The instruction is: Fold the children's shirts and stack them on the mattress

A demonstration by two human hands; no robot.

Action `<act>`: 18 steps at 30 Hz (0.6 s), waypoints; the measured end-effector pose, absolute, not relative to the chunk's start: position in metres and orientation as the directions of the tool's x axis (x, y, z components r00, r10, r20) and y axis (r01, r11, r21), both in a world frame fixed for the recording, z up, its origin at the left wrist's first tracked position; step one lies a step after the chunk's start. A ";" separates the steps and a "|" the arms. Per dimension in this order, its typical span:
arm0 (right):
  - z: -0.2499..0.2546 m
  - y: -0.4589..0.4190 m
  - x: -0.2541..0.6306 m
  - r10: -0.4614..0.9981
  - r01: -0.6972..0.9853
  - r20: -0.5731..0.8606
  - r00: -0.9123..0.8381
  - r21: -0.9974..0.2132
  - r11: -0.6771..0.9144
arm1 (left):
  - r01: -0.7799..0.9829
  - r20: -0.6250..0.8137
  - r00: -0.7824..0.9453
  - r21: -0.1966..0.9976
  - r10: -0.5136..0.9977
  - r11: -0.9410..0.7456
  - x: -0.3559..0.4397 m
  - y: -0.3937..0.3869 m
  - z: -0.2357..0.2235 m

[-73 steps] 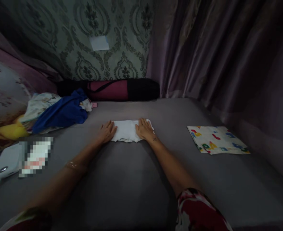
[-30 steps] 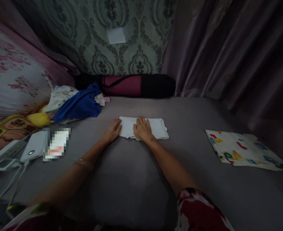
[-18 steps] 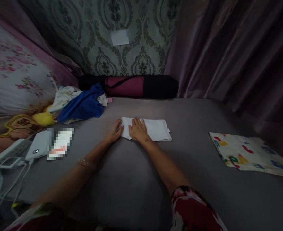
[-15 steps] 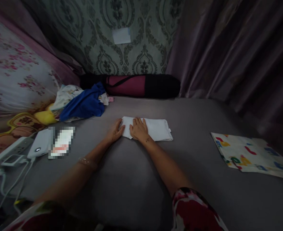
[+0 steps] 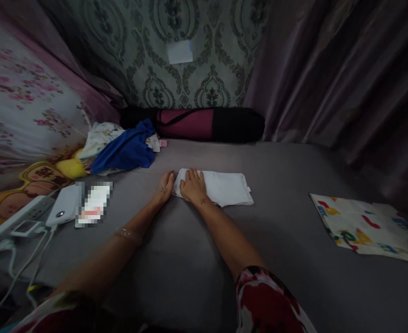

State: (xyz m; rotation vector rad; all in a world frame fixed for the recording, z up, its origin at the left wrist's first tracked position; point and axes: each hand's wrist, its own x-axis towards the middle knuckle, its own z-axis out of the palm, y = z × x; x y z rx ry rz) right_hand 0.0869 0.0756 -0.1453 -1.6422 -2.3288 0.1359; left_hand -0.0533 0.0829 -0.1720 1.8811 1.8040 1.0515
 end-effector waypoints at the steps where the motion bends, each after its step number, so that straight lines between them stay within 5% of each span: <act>1: -0.147 0.075 0.086 0.936 0.909 0.171 -0.307 -0.238 0.342 | 0.710 0.273 -0.077 0.691 0.959 -0.140 -0.054 0.083 -0.172; 18: -0.150 0.076 0.056 0.922 0.892 0.107 -0.372 -0.234 0.387 | 0.673 0.263 -0.074 0.725 0.962 -0.146 -0.053 0.082 -0.169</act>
